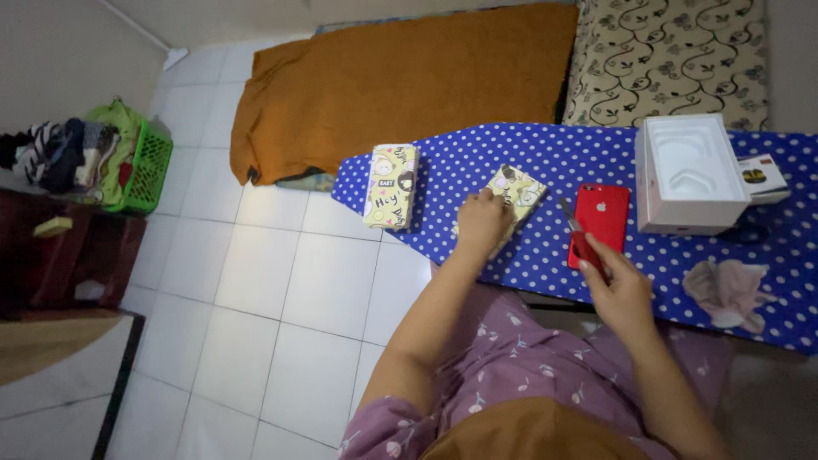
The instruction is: The person uses a red utility knife to cut open two sealed boxes on a blue polka-dotted ironing board. They remove the outer wrapping and open the inner boxes, revealing a yellow box labeled C33 and a pink smartphone box. The person handles the boxes and packaging materials throughout the clip.
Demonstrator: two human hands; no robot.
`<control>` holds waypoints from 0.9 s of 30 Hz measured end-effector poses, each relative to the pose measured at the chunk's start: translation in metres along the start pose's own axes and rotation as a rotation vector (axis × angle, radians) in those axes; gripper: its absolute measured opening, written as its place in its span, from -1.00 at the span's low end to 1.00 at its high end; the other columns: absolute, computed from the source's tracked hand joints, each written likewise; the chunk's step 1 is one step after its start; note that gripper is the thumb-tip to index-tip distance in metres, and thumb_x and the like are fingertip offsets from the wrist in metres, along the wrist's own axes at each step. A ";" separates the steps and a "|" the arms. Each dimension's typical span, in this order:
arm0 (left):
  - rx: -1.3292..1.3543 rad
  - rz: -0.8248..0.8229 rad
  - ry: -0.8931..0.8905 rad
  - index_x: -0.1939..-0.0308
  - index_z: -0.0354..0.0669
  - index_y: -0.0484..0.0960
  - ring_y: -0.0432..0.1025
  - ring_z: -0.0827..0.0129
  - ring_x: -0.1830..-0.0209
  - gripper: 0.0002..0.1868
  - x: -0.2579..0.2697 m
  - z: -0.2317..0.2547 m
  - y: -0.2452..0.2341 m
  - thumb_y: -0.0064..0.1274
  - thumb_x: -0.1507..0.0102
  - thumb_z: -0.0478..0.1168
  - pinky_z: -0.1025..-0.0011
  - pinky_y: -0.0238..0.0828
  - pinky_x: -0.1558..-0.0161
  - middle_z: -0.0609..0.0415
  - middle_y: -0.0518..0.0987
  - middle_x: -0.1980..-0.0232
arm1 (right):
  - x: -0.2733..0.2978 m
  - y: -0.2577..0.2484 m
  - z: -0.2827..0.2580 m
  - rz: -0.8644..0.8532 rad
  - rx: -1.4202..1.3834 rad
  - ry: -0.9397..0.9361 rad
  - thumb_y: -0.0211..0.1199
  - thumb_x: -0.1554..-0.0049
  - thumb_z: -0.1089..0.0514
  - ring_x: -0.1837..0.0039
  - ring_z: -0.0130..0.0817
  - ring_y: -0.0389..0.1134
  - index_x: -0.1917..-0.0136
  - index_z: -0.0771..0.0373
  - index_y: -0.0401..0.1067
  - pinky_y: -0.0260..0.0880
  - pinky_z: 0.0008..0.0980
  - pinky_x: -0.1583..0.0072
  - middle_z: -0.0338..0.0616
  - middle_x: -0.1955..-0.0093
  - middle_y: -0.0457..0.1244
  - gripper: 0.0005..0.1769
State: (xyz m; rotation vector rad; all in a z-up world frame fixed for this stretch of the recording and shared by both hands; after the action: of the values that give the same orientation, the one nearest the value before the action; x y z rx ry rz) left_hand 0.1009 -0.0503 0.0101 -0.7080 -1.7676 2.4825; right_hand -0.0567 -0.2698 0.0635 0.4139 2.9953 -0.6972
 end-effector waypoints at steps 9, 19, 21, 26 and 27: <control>0.058 -0.053 -0.021 0.37 -0.10 0.73 0.51 0.02 0.18 -0.87 -0.003 -0.010 -0.004 0.15 -0.18 -0.16 0.12 0.50 0.22 0.02 0.59 0.20 | 0.006 0.009 0.012 -0.067 -0.035 0.112 0.31 -0.20 0.21 0.04 -0.45 0.44 -0.43 0.20 0.42 0.43 -0.45 0.02 -0.01 -0.07 0.44 -0.48; 0.202 -0.196 -0.118 0.37 -0.07 0.80 0.53 0.06 0.13 -0.89 -0.026 -0.029 -0.004 0.23 -0.10 -0.18 0.16 0.48 0.07 0.01 0.61 0.15 | 0.007 0.031 0.049 -0.219 -0.324 0.313 0.24 -0.22 0.17 0.20 -0.51 0.36 -0.50 0.15 0.33 0.38 -0.49 0.23 -0.09 -0.09 0.42 -0.42; 0.253 -0.175 -0.127 0.39 -0.09 0.79 0.54 0.07 0.15 -0.86 -0.027 -0.030 -0.004 0.26 -0.09 -0.13 0.17 0.48 0.07 0.02 0.61 0.14 | 0.007 0.038 0.055 -0.319 -0.488 0.460 0.19 -0.23 0.14 0.24 -0.48 0.36 -0.51 0.15 0.31 0.36 -0.52 0.25 -0.06 -0.11 0.42 -0.42; 0.272 -0.243 -0.193 0.27 -0.07 0.78 0.55 0.06 0.11 -0.77 -0.028 -0.038 -0.002 0.21 -0.19 -0.02 0.14 0.47 0.07 0.04 0.62 0.08 | 0.013 0.048 0.054 -0.411 -0.539 0.579 0.27 -0.16 0.29 0.22 -0.44 0.31 -0.54 0.24 0.24 0.29 -0.45 0.28 0.14 -0.11 0.32 -0.32; 0.270 -0.256 -0.206 0.24 -0.06 0.78 0.54 0.05 0.10 -0.76 -0.027 -0.039 -0.001 0.18 -0.21 -0.02 0.13 0.47 0.06 0.04 0.62 0.07 | 0.014 0.049 0.053 -0.434 -0.537 0.566 0.26 -0.15 0.31 0.23 -0.44 0.31 -0.54 0.23 0.22 0.29 -0.45 0.28 0.15 -0.14 0.31 -0.30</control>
State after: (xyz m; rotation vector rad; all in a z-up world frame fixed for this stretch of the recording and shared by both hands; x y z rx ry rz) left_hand 0.1396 -0.0224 0.0101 -0.2023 -1.4225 2.6129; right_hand -0.0587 -0.2472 -0.0070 -0.0976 3.6525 0.3052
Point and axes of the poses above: each hand's wrist, its own x-axis away from the middle knuckle, its own y-axis out of the palm, z = x × y, the point moved 3 cm from there along -x, towards the middle knuckle
